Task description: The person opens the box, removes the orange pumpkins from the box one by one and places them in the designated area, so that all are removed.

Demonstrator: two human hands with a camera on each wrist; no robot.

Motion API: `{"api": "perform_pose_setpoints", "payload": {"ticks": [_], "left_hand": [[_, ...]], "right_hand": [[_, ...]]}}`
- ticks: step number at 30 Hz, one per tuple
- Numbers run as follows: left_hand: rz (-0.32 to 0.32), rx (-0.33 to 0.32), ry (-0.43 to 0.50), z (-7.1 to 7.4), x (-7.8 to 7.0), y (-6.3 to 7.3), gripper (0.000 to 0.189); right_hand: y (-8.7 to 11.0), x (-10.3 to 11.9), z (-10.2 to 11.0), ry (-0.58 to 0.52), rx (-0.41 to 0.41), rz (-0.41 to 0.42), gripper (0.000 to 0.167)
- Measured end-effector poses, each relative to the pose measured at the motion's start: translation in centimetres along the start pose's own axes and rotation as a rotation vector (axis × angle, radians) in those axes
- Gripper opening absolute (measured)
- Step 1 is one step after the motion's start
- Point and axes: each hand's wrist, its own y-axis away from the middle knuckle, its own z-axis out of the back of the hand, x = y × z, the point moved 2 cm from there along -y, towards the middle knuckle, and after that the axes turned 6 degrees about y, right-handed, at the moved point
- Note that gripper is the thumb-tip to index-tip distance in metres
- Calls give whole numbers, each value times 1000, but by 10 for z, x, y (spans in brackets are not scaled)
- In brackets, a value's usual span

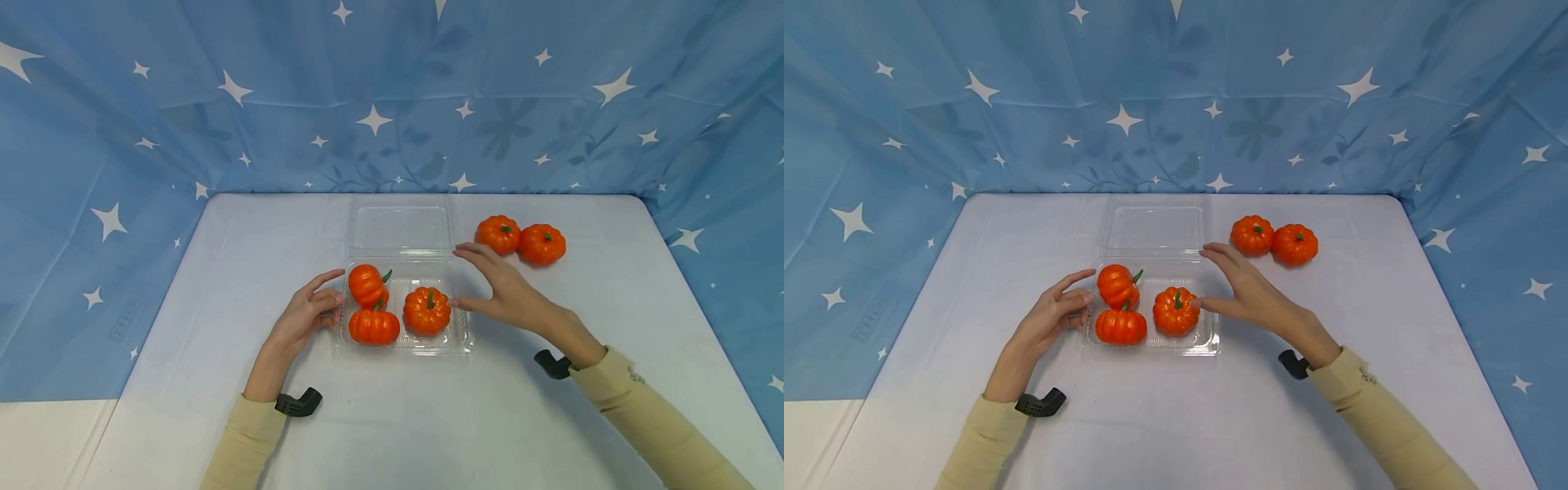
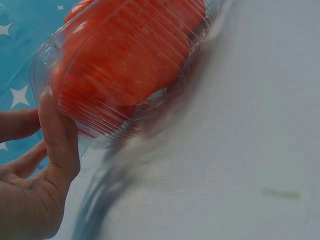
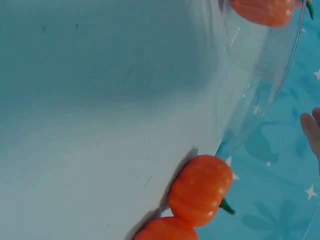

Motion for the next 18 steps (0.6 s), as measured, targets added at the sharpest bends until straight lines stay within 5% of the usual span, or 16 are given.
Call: {"api": "perform_pose_setpoints", "payload": {"ticks": [18], "left_hand": [[-1, -2, -7, 0, 0, 0, 58]], "right_hand": [[-3, 22, -23, 25, 219, 25, 84]]}}
